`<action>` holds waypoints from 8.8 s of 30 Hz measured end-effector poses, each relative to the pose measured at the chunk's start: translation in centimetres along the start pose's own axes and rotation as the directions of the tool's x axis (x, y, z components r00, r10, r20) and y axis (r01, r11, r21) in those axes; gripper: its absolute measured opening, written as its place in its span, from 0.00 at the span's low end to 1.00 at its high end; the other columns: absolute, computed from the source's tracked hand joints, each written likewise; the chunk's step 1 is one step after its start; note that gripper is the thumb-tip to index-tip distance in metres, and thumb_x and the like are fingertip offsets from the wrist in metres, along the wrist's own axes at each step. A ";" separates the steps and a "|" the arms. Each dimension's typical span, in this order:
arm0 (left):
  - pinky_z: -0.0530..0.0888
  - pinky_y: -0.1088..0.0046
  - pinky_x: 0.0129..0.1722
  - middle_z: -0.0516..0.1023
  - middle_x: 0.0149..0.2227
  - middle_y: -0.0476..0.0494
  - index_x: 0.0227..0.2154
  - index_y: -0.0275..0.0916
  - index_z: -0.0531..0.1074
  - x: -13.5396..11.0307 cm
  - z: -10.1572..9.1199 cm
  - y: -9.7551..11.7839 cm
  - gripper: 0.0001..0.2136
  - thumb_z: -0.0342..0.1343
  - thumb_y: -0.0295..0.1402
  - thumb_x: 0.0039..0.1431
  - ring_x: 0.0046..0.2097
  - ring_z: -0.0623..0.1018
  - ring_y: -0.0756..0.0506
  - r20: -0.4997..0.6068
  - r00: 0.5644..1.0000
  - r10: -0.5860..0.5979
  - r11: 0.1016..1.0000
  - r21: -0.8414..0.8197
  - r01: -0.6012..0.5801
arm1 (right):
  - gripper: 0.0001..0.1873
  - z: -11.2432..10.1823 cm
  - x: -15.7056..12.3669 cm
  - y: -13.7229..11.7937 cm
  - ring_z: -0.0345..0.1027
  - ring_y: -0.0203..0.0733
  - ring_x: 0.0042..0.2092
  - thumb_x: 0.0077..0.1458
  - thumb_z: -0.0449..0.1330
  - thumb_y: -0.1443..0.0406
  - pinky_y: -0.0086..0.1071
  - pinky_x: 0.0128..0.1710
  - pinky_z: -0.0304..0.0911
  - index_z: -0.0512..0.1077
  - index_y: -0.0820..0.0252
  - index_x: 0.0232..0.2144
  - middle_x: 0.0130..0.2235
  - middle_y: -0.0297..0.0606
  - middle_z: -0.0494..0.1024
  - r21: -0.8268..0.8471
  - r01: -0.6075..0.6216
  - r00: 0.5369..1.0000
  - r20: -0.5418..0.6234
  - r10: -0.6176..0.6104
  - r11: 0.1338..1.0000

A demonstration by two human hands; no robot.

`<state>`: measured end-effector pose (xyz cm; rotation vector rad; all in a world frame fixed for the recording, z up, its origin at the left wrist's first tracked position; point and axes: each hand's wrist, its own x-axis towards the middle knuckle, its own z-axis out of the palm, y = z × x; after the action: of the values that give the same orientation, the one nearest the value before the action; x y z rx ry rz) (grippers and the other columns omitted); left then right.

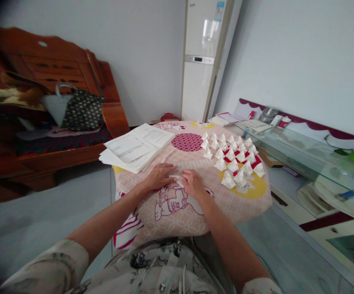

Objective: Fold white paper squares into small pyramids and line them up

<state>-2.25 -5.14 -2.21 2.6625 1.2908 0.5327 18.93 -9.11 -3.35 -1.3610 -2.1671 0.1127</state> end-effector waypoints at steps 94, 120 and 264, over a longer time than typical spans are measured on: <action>0.46 0.39 0.67 0.50 0.72 0.32 0.72 0.43 0.40 2.0 2.0 5.0 0.40 0.52 0.47 0.63 0.72 0.50 0.31 -0.023 0.994 0.107 0.984 -0.143 -0.110 | 0.16 -0.7 1.5 -0.8 0.64 0.38 0.26 0.50 0.62 0.53 0.30 0.25 0.59 0.69 0.58 0.23 0.23 0.33 0.73 0.528 -0.157 0.946 -0.161 0.280 0.834; 0.62 0.50 0.64 0.66 0.64 0.30 0.69 0.37 0.49 2.0 1.8 4.1 0.39 0.58 0.45 0.61 0.64 0.67 0.35 -0.040 0.981 0.191 0.945 -0.261 -0.195 | 0.19 -1.5 0.7 0.5 0.66 0.39 0.30 0.61 0.54 0.54 0.31 0.33 0.61 0.69 0.58 0.23 0.24 0.34 0.73 0.369 -0.094 0.960 -0.212 0.183 0.924; 0.71 0.76 0.23 0.76 0.25 0.49 0.37 0.31 0.77 2.4 0.5 1.0 0.20 0.69 0.35 0.38 0.23 0.73 0.51 -0.105 0.930 -0.353 0.252 -0.968 -0.014 | 0.13 -1.7 0.0 1.2 0.75 0.46 0.38 0.52 0.59 0.62 0.37 0.37 0.72 0.80 0.59 0.38 0.39 0.43 0.82 0.438 -0.013 0.918 -0.351 0.184 0.899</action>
<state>0.08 -3.89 -1.79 1.3596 0.7920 1.2425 20.76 -8.90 -2.31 -1.1252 -1.6213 0.3163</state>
